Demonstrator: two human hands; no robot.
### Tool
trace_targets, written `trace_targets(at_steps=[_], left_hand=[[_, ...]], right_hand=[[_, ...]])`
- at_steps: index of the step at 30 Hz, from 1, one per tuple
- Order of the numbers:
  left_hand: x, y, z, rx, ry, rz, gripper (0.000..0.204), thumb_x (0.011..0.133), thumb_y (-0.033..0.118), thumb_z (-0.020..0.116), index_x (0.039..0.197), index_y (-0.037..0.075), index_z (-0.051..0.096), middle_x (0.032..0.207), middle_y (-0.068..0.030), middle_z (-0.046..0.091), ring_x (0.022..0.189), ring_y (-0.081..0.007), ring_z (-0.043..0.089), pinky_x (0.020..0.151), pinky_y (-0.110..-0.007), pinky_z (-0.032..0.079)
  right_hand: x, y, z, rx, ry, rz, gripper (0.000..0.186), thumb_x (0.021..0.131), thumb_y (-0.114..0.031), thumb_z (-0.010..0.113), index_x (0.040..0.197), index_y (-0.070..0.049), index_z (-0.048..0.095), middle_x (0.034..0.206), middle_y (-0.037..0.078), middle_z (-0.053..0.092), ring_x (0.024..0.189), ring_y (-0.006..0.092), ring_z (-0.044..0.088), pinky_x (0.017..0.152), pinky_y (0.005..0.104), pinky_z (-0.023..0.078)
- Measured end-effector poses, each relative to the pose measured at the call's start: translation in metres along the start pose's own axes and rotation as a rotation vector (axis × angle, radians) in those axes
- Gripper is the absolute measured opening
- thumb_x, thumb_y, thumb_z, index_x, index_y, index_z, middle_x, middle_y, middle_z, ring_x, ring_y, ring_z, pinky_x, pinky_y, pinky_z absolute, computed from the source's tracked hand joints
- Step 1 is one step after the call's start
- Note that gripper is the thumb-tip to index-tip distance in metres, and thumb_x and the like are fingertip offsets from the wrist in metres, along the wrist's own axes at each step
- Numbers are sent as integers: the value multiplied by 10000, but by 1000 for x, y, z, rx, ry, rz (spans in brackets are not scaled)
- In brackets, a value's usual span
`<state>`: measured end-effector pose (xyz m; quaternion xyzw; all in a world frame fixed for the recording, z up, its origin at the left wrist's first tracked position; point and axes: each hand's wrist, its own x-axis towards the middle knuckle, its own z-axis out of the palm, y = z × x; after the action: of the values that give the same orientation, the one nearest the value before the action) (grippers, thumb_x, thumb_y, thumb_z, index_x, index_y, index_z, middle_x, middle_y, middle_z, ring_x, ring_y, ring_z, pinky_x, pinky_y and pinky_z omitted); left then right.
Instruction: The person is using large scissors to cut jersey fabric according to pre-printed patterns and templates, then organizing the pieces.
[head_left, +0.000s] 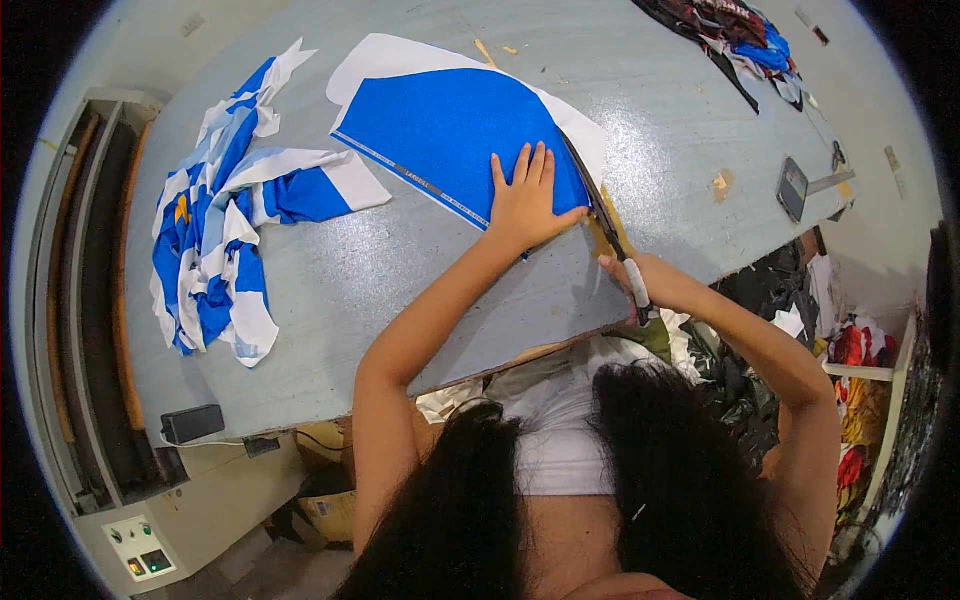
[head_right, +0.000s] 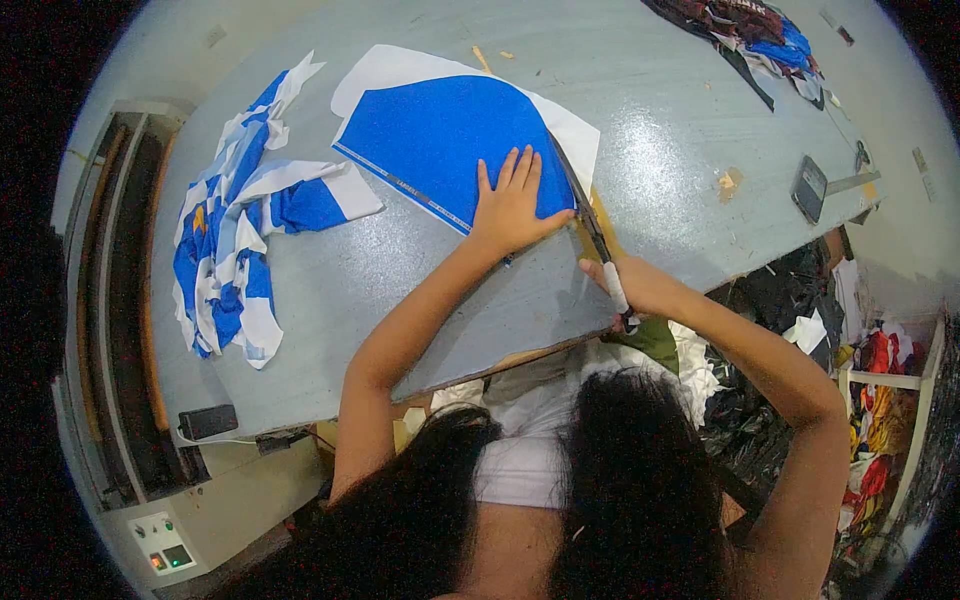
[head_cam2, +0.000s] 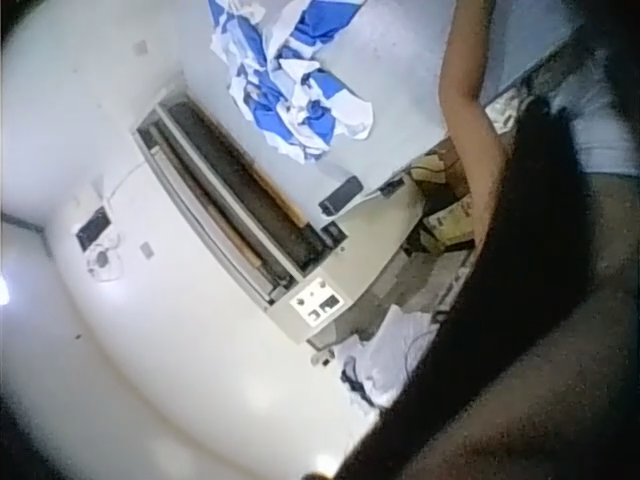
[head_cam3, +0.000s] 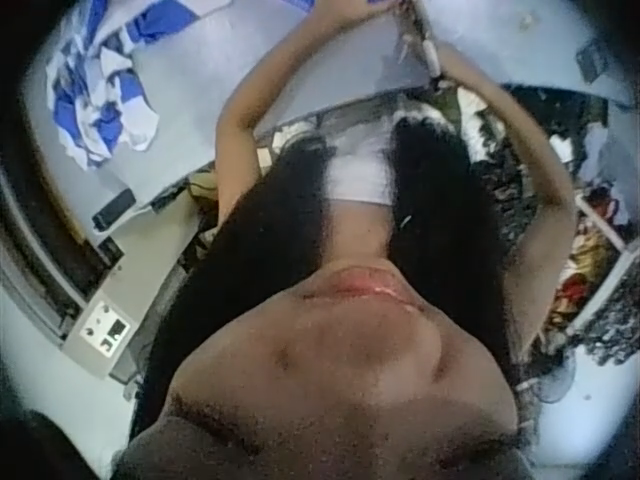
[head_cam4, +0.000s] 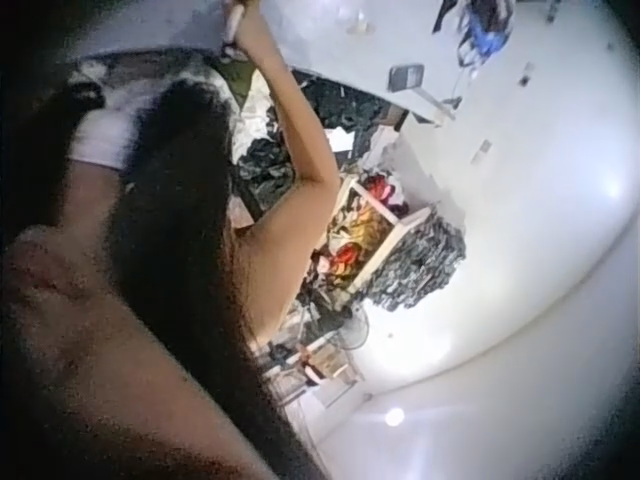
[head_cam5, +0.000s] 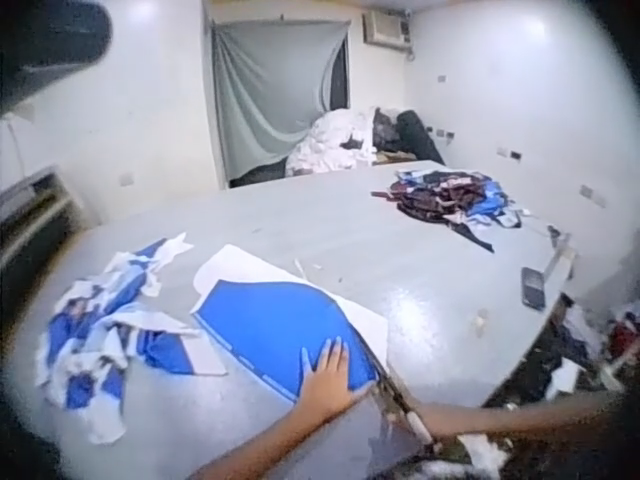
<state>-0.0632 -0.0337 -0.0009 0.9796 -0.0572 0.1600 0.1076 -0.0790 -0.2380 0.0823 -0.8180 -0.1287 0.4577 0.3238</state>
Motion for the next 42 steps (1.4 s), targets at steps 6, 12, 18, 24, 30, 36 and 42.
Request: trace_targets(at_steps=[6,12,18,24,30,36,42], left_hand=[[0,-2,0,-22,1,0,896,713,623,495,1302,-31,324,1390,-175,272,1312,-288,199,993,-618,69],[-2,0,-1,-23,-19,-4,887,711,605,510,1305,-27,318,1395,-174,262,1314,-286,195,992,-620,71],[0,-4,3,-12,24,14,903,700,617,508,1296,-37,329,1383,-175,282,1303,-291,216,986,-632,65],[0,-2,4,-11,21,11,914,691,630,516,1301,-25,329,1390,-159,281,1308,-277,211,983,-629,89],[0,-3,3,-17,29,8,898,703,623,501,1292,-34,337,1385,-167,285,1304,-288,218,981,-631,93],[-3,-3,3,-32,60,25,894,706,625,478,1280,-47,351,1370,-182,304,1293,-301,238,973,-644,71],[-2,-3,4,-27,65,33,912,702,648,472,1277,-49,352,1366,-182,310,1293,-304,233,973,-643,68]], right_hand=[[12,-15,-7,41,-20,32,604,848,-598,371,719,-17,472,542,71,510,441,168,562,411,287,432],[20,-2,-2,43,15,-50,670,821,-654,354,695,-16,518,554,84,526,467,175,565,452,304,425],[19,-31,-9,74,20,43,649,823,-658,339,670,-45,486,518,51,479,458,167,558,448,298,432],[37,-19,-14,40,48,-45,667,800,-691,330,607,-66,460,491,36,457,442,157,549,416,274,438],[44,-24,-34,-66,-74,22,644,820,-656,346,592,-65,458,491,32,460,414,142,529,385,272,441],[57,-27,-37,-59,3,-4,656,858,-607,322,560,-47,489,464,34,464,401,146,518,390,274,426],[55,-36,-52,-237,-77,-26,625,848,-605,361,723,-16,531,579,76,532,494,166,556,442,306,455]])
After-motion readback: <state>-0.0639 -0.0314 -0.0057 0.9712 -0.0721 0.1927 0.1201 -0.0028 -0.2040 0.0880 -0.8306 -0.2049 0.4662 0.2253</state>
